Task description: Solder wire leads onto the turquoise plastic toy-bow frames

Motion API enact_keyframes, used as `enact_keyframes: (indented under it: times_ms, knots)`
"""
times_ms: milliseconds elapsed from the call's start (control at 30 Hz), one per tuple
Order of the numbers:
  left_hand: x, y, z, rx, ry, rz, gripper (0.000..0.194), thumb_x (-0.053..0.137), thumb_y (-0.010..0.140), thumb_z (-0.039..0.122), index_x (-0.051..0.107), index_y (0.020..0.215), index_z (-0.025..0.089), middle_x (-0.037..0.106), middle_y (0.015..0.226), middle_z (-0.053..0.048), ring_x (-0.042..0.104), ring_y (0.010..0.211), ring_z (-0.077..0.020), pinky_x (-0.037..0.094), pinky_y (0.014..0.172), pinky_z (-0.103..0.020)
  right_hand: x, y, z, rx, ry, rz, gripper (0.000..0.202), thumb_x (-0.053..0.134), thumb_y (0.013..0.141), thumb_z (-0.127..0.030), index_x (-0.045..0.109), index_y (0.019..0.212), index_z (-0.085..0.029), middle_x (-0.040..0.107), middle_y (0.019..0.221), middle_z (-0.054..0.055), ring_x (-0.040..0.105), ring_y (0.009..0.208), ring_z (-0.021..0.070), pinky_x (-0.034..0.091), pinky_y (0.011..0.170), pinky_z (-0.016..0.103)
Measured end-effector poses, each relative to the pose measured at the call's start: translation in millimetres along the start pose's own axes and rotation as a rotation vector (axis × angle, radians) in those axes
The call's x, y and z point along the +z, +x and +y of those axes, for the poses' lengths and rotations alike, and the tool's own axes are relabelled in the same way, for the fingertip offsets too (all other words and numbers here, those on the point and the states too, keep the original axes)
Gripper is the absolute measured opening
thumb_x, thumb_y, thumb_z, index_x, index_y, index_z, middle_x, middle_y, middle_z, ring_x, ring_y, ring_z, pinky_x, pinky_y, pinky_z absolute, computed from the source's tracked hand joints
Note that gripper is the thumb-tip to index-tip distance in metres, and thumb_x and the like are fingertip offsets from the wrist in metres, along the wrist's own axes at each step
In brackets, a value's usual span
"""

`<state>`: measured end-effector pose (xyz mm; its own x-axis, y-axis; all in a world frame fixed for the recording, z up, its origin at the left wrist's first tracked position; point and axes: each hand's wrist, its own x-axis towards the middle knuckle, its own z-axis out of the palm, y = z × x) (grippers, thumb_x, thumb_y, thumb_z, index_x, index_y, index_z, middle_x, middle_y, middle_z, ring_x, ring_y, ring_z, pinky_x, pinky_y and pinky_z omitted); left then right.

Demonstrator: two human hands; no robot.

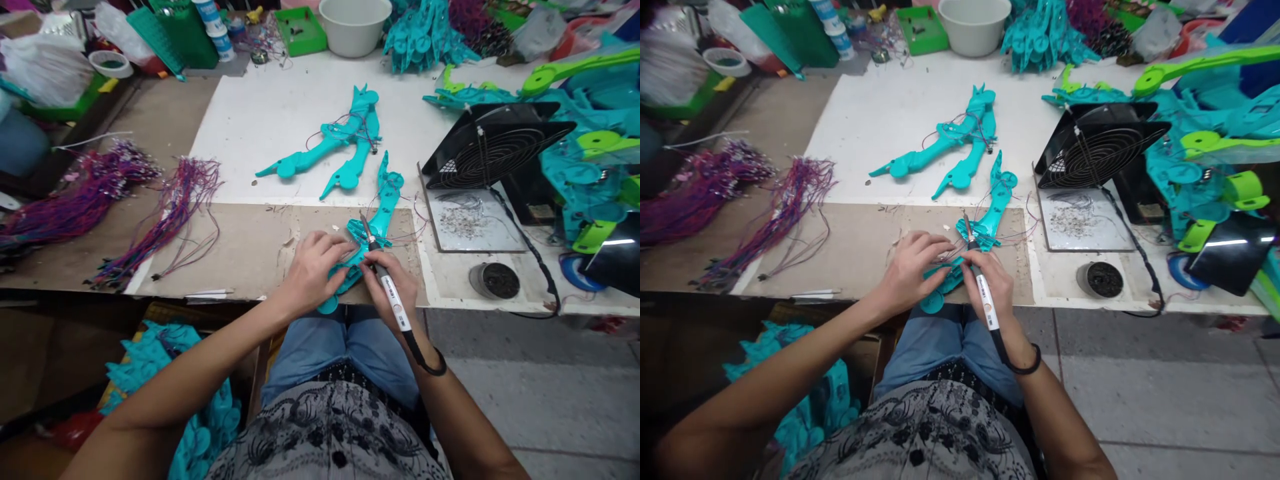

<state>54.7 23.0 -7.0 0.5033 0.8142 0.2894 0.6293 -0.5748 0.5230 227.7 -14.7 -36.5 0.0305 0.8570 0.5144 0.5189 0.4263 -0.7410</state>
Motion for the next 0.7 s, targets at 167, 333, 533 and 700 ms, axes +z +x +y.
enact_keyframes:
  times_ms: [167, 333, 533, 700]
  knots:
    - [-4.7, -8.6, -6.4, -0.012, -0.126, -0.044, 0.012, 0.058, 0.087, 0.016, 0.07, 0.089, 0.017, 0.068, 0.08, -0.004, 0.057, 0.083, -0.0179, 0.046, 0.075, -0.03, 13.7, -4.3, -11.3, -0.065, 0.029, 0.007, 0.023, 0.06, 0.088, -0.013, 0.061, 0.108, -0.023, 0.068, 0.093, 0.003, 0.065, 0.086, 0.0147, 0.052, 0.079, 0.029]
    - [3.7, -22.8, -11.1, -0.037, -0.118, 0.004, 0.016, 0.058, 0.09, 0.022, 0.073, 0.092, 0.019, 0.07, 0.078, -0.004, 0.055, 0.08, -0.0182, 0.046, 0.077, -0.032, -4.3, -15.8, -13.8, -0.033, 0.044, -0.027, 0.036, 0.048, 0.095, -0.041, 0.06, 0.123, -0.021, 0.067, 0.096, 0.008, 0.064, 0.087, 0.0196, 0.053, 0.078, 0.036]
    - [13.8, -32.7, 0.6, -0.138, 0.02, 0.062, 0.016, 0.059, 0.09, 0.026, 0.074, 0.088, 0.02, 0.072, 0.079, -0.005, 0.055, 0.08, -0.0202, 0.042, 0.074, -0.036, -38.1, -35.6, -24.4, -0.031, 0.057, 0.004, 0.02, 0.061, 0.088, -0.031, 0.068, 0.105, -0.021, 0.068, 0.089, 0.008, 0.065, 0.084, 0.0217, 0.054, 0.074, 0.037]
    - [20.6, -33.5, 4.6, -0.161, 0.044, 0.081, 0.017, 0.057, 0.091, 0.024, 0.073, 0.09, 0.019, 0.071, 0.08, -0.006, 0.056, 0.079, -0.0203, 0.041, 0.073, -0.035, -41.6, -40.3, -28.1, -0.048, 0.048, -0.028, 0.023, 0.061, 0.082, -0.01, 0.068, 0.101, -0.02, 0.068, 0.084, 0.006, 0.065, 0.078, 0.0188, 0.054, 0.068, 0.033]
